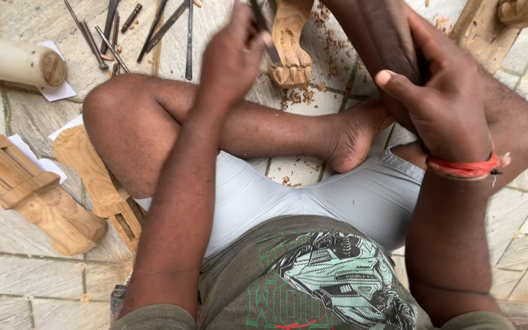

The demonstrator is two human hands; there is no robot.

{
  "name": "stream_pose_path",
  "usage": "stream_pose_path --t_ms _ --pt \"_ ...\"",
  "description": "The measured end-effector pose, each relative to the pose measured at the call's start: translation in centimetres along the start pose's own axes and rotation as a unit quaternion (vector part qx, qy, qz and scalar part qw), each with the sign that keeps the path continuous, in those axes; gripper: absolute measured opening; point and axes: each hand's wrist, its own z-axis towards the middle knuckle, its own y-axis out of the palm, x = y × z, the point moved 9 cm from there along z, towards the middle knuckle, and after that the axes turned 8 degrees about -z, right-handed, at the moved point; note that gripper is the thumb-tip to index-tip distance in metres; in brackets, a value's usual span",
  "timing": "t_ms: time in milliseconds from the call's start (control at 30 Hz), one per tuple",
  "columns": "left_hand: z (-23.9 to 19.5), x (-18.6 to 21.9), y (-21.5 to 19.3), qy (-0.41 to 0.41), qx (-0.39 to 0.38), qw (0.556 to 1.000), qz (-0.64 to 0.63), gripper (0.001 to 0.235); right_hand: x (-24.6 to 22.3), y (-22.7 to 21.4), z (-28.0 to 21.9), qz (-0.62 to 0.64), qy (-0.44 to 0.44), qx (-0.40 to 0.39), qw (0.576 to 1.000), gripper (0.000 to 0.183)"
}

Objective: The person sits cross-legged on a tiled floor and carves a small wooden piece using a chisel and a wooden mallet. They repeatedly strike the chisel to shape the wood, with wood shavings accumulating around the work area.

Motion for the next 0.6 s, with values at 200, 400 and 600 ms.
stream_pose_path --t_ms 200,400,600 --pt "-0.2 0.5 -1.1 0.071 0.027 0.993 -0.095 0.013 6.5 3.5 -5.3 0.339 0.195 -0.019 0.920 0.055" --pt "-0.3 -0.8 1.2 -0.031 0.016 0.987 -0.154 0.015 9.1 4.0 -7.8 0.367 0.220 -0.012 0.904 0.055" --pt "-1.2 -0.8 0.0 -0.037 0.069 0.988 -0.133 0.013 9.7 3.7 -7.6 0.404 0.201 -0.003 0.892 0.057"
